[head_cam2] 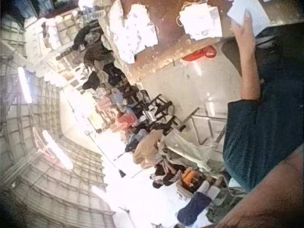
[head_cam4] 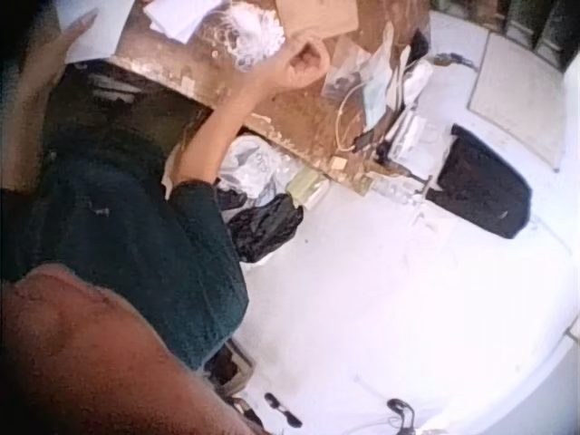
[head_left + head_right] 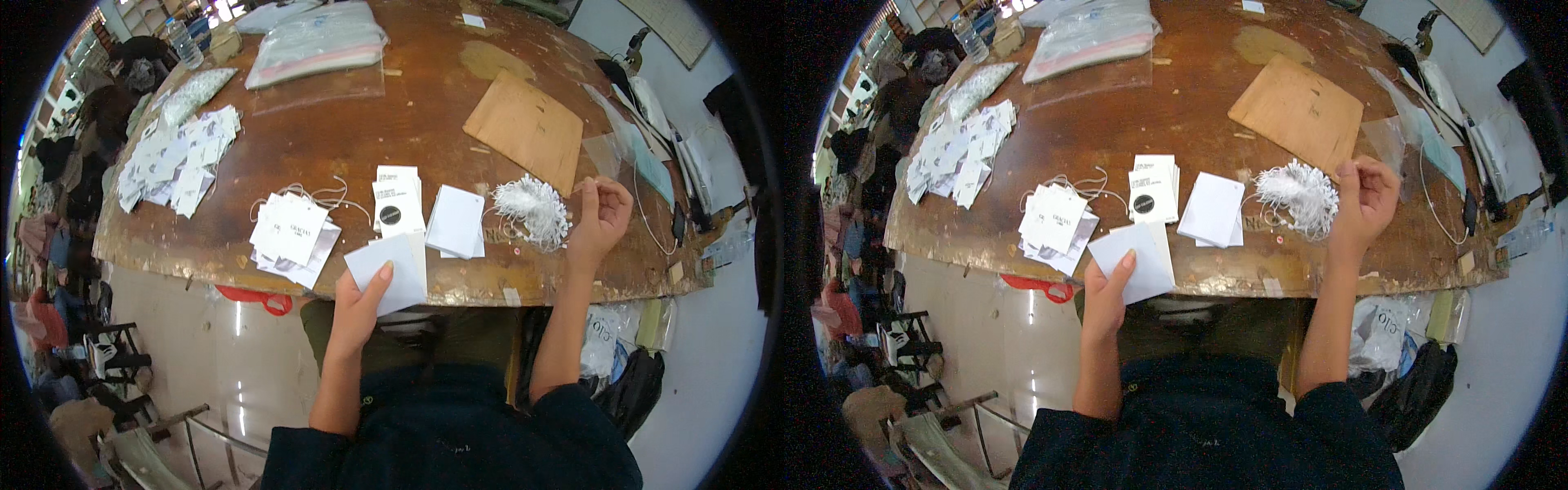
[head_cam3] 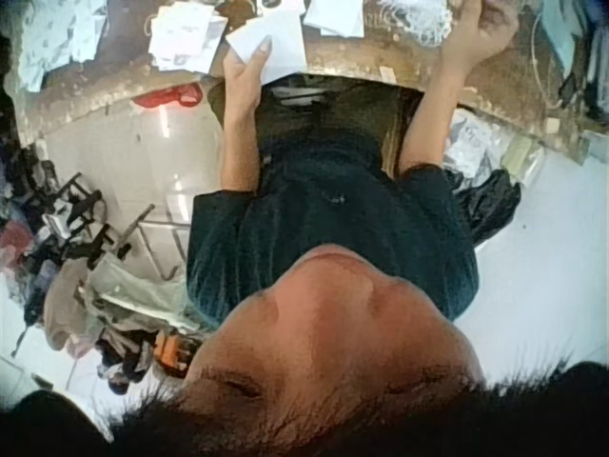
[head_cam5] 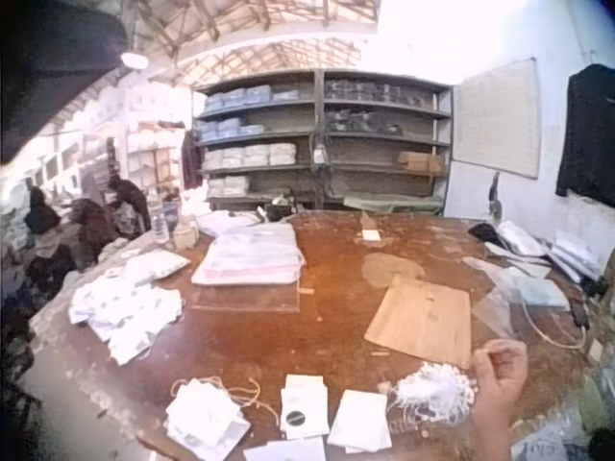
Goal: The person assembles small white paper tags by inserting white strings through pre-punched holes and stacking the finished tags on the table. The person handles tags and strings by hand, repeatedly picking up a tag, threading a string, and placing the completed tag into a growing stack.
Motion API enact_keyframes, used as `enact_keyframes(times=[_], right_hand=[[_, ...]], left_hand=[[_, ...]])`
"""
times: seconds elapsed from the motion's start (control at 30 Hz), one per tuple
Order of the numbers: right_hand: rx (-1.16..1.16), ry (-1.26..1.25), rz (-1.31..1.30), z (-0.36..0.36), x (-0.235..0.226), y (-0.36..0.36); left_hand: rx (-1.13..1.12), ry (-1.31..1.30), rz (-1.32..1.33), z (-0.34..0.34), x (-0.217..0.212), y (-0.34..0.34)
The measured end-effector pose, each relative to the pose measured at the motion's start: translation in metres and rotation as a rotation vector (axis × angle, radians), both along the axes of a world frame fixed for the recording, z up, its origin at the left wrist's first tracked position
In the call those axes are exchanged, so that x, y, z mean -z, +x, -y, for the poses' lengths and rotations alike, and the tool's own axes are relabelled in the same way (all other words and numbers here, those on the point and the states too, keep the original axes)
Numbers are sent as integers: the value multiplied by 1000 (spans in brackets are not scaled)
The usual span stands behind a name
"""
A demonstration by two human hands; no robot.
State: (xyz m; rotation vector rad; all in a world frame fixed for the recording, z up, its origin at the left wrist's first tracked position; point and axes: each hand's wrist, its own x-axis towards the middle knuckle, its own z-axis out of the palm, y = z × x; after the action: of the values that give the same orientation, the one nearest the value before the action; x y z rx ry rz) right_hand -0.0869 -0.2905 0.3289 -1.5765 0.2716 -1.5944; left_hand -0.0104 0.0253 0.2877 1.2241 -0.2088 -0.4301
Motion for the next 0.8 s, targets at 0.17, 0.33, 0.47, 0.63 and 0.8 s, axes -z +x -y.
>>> enact_keyframes(times=[0.17, 0.33, 0.47, 0.63, 0.8], right_hand=[[-107, 70, -476, 6, 12, 12], [452, -150, -1343, 35, 32, 0], [325, -4, -1067, 49, 35, 1], [281, 55, -788, 44, 24, 0], [73, 219, -478, 38, 16, -5]], left_hand=[[-9, -10, 17, 1, 2, -1], [0, -5, -11, 0, 1, -2], [29, 16, -47, -1, 1, -2], [28, 29, -49, -3, 2, -5], [2, -7, -34, -2, 2, -4]])
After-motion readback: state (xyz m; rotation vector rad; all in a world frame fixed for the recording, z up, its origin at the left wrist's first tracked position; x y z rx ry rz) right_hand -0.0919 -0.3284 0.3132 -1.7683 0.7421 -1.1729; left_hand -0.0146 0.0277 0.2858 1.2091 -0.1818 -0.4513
